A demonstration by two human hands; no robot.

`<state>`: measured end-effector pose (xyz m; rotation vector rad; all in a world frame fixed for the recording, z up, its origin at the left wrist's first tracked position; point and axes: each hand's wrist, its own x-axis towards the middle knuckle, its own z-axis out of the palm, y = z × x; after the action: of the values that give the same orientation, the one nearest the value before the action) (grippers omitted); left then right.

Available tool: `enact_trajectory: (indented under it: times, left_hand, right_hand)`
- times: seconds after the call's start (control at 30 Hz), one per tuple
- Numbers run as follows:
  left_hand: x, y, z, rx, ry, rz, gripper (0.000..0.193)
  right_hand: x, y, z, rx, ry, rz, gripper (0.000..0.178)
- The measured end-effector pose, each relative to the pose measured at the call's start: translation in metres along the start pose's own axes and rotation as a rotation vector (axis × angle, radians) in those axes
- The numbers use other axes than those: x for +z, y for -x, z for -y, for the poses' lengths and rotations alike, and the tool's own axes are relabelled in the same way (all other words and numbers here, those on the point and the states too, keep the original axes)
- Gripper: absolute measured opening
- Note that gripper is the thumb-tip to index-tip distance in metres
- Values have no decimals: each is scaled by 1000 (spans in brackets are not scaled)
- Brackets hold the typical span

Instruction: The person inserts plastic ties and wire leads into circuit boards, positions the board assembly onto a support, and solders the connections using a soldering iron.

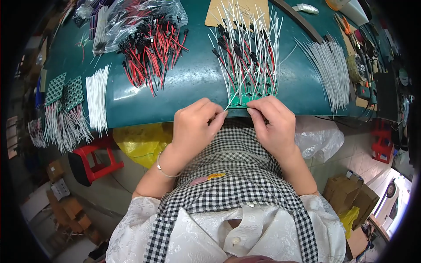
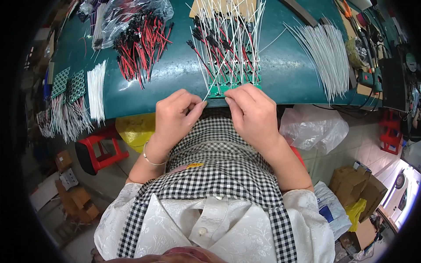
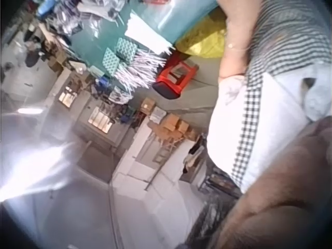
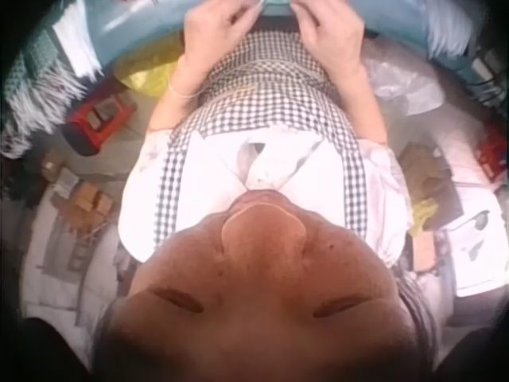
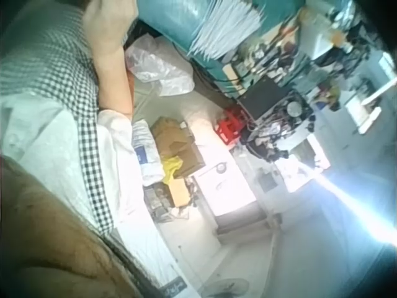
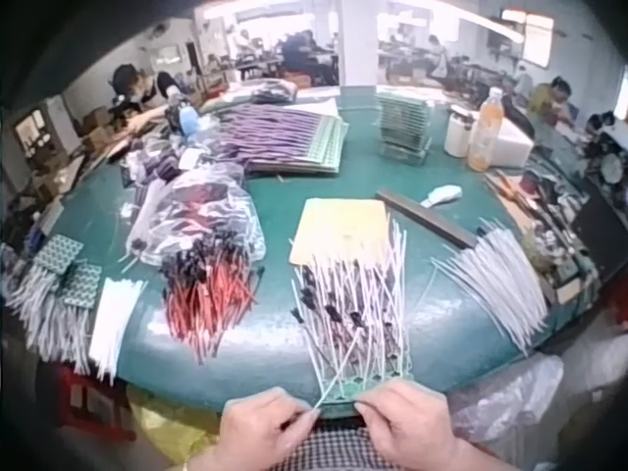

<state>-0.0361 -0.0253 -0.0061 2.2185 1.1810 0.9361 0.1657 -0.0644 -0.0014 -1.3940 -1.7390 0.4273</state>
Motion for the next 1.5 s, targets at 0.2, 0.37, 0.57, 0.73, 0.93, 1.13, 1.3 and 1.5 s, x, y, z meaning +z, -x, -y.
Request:
enact_trajectory:
  times: [0.2,0.37,0.57,0.73,0.93,1.13,1.3,1.5]
  left_hand:
    - [-107,15,33,-109,266,423,9]
    - [-207,65,86,-390,193,-46,6]
    - [-235,91,134,-410,141,-411,8]
    - [-227,96,179,-489,-52,-686,3]
    - [-209,87,166,-642,-480,-527,13]
    - [-165,42,104,-408,-467,-576,10]
    - [-84,-19,60,-203,-349,-286,15]
    - [-45,-28,71,-233,-479,-243,14]
  right_hand:
    - [-3,4,1,14,0,-16,11]
    - [-6,2,3,1,13,7,13]
    - [0,-7,22,-145,91,122,19]
    - [10,-14,23,-103,234,197,25]
    - [9,-9,16,-83,160,164,27]
    - [8,-7,14,-28,142,129,30]
    - [10,-4,12,-11,127,102,32]
    - [4,-5,20,15,28,122,30]
